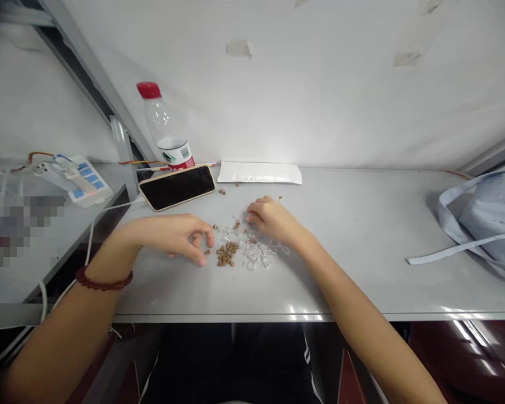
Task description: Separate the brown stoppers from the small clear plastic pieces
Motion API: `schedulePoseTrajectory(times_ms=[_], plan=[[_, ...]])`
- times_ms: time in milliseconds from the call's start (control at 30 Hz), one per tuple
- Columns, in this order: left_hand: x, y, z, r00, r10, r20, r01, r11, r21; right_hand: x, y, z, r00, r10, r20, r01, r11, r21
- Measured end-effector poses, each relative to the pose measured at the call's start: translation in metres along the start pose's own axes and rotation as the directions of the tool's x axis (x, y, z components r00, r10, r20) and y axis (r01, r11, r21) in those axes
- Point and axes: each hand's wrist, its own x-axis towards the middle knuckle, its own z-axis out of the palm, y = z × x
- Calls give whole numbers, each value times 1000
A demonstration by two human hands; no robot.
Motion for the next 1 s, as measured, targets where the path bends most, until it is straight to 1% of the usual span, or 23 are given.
schedulePoseTrajectory(times_ms=[100, 167, 233, 300, 333, 400, 500, 567, 700, 800, 900, 1000], plan=[[5, 2, 9, 997, 10, -82, -6, 999, 52, -3, -5, -4, 1000, -3, -19, 2, 1000, -24], [11, 3, 15, 995, 56, -83, -51, 996, 67, -6, -9, -12, 1000, 12, -9, -12, 1000, 1], [13, 4, 18, 994, 58, -90, -52, 996, 69, -9, -13, -19, 997, 25, 67, -28, 998, 50], [14, 3, 19, 994, 52, -98, -46, 997, 66, -13, -15, -24, 982, 49, 183, -65, 994, 87], [14, 3, 20, 992, 57, -117, -49, 996, 73, -14, -16, -25, 972, 58, 226, -82, 992, 96], [14, 3, 21, 981, 77, -180, -58, 992, 108, -16, -18, -25, 962, 61, 267, -93, 990, 107], [14, 4, 22, 950, 123, -288, -85, 986, 140, -16, -21, -23, 965, 48, 259, -84, 988, 132], [14, 5, 22, 936, 135, -326, -106, 989, 105, -16, -22, -23, 968, 50, 244, -86, 986, 140], [15, 7, 22, 907, 156, -392, -150, 988, 45, -15, -17, -30, 986, 76, 148, -92, 990, 105], [17, 11, 25, 870, 180, -458, -195, 981, 16, -15, -10, -37, 986, 140, 87, -148, 985, 91], [22, 17, 30, 818, 205, -537, -234, 972, 15, -16, -8, -40, 978, 176, 109, -186, 978, 92], [26, 24, 35, 760, 214, -613, -245, 969, 35, -16, -10, -39, 969, 144, 199, -167, 980, 104]])
